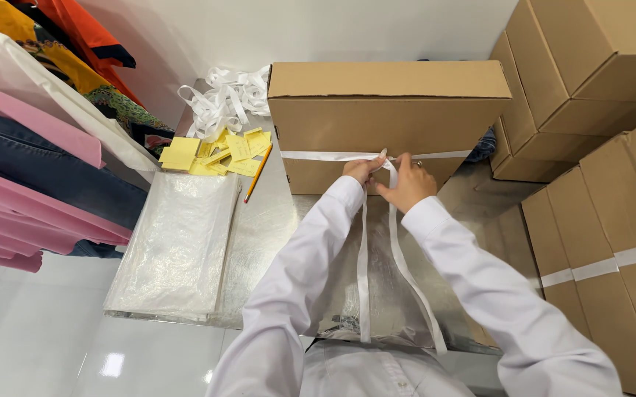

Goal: The person places a rolled brown garment into a clear plastic bag, seals it, and puts it into a cardboard box. The person then closes the box and ties it with a white ribbon.

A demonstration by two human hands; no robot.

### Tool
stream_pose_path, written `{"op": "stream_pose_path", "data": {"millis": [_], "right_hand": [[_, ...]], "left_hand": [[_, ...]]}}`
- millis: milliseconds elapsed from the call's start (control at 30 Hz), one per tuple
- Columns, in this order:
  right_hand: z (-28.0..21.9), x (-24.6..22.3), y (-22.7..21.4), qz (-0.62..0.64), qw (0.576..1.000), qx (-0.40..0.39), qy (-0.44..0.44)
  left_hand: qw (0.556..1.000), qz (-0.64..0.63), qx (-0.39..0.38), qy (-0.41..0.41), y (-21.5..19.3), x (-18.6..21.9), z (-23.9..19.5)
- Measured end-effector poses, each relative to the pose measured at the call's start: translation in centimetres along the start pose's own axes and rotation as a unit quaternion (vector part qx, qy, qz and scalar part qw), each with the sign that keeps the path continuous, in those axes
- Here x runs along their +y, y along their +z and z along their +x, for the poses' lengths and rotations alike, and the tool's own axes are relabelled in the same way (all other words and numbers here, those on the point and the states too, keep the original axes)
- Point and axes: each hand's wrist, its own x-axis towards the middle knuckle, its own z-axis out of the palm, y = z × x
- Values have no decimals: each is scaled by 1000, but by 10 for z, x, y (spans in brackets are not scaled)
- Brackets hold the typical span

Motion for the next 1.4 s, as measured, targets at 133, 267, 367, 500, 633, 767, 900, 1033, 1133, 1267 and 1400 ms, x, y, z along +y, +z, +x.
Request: {"op": "stream_pose_path", "data": {"millis": [133, 267, 367, 500, 633, 767, 900, 1033, 1133, 1267, 1400], "right_hand": [[4, 5, 23, -58, 983, 172, -38], [-1, 0, 18, -108, 935, 316, -122], [11, 18, 35, -85, 942, 300, -122], [9, 32, 28, 48, 976, 202, -66], [10, 55, 17, 510, 856, -52, 63], [24, 110, 38, 723, 626, -269, 112], [20, 129, 56, 620, 681, -350, 170], [32, 141, 83, 392, 852, -324, 122], [20, 102, 49, 306, 943, -130, 30], [-9, 28, 14, 87, 977, 188, -56], [9, 16, 39, -65, 955, 279, -80]], "left_hand": [[1000, -16, 22, 5, 2, -7, 8], [998, -41, 50, 11, 3, -22, 23], [997, -53, 58, 2, 9, -9, 8], [997, -58, 50, 7, 9, 0, -4], [998, -58, 23, -6, 13, 30, -40], [999, -50, 15, -9, 10, 31, -41], [999, -49, 18, -12, 6, 21, -29], [999, -42, 24, -11, 5, 15, -18], [999, -41, 25, -10, 7, 14, -17], [999, -38, 31, -6, 5, 1, -4], [998, -37, 44, 3, 7, 0, -4]]}}
